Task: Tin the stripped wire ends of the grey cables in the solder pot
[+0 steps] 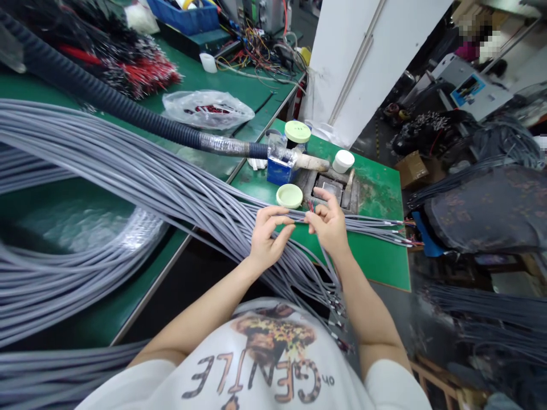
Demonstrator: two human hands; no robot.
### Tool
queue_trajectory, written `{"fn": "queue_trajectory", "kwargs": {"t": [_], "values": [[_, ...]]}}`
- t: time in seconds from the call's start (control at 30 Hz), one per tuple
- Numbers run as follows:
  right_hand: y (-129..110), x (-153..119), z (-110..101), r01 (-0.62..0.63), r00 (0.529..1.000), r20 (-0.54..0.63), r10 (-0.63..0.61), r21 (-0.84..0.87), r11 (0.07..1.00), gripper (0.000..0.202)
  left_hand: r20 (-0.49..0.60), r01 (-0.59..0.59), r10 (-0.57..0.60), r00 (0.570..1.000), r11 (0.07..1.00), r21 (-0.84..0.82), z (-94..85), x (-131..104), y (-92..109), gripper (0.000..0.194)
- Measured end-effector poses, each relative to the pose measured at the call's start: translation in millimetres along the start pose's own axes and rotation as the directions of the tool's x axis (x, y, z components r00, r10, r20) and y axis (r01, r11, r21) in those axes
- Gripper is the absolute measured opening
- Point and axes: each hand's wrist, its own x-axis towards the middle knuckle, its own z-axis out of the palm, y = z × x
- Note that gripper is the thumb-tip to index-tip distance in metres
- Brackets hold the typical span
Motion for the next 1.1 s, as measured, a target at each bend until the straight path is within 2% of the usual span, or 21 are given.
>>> {"fn": "queue_trajectory", "kwargs": {"t": [0.1,0.23,0.43,0.6,0.77,0.9,1.0,1.1], "values": [[10.4,25.5,2.0,0.092,0.994,-0.034,-0.102,-0.216,0.972,0.055,0.005,0.053,-0.054,0.999,0.997,0.058,-1.1,-4.7,-18.3,0.015],[27.6,62.4,7.6,0.200,0.976,0.017,-0.215,-0.450,0.871,0.056,0.040,0.038,-0.042,0.998,0.995,0.091,-1.3,-12.4,-36.1,0.013],[42.5,96.7,23.1,0.260,0.965,0.141,-0.223,-0.635,0.728,0.052,0.046,0.018,-0.020,0.999,0.999,0.046,-2.4,-16.3,-42.4,0.013],[52.1,108.1,30.3,0.243,0.970,0.178,-0.165,-0.705,0.667,0.040,0.050,0.021,-0.023,0.998,0.999,0.039,-3.7,-16.0,-44.4,0.013],[60.7,114.1,33.0,0.252,0.968,0.196,-0.159,-0.727,0.639,0.031,0.051,0.024,-0.026,0.998,0.999,0.031,-3.9,-14.5,-44.3,0.012],[58.0,113.6,34.8,0.255,0.967,0.199,-0.160,-0.728,0.636,0.030,0.053,0.029,-0.031,0.998,0.999,0.035,-4.6,-14.6,-44.2,0.012],[50.4,111.1,27.3,0.260,0.965,0.171,-0.199,-0.713,0.651,0.030,0.045,0.025,-0.026,0.999,0.999,0.026,-4.9,-15.1,-44.9,0.012],[48.2,112.7,3.8,0.217,0.968,0.067,-0.241,-0.708,0.672,0.030,0.046,0.021,-0.022,0.999,1.000,0.018,-4.7,-15.3,-45.8,0.012]]}}
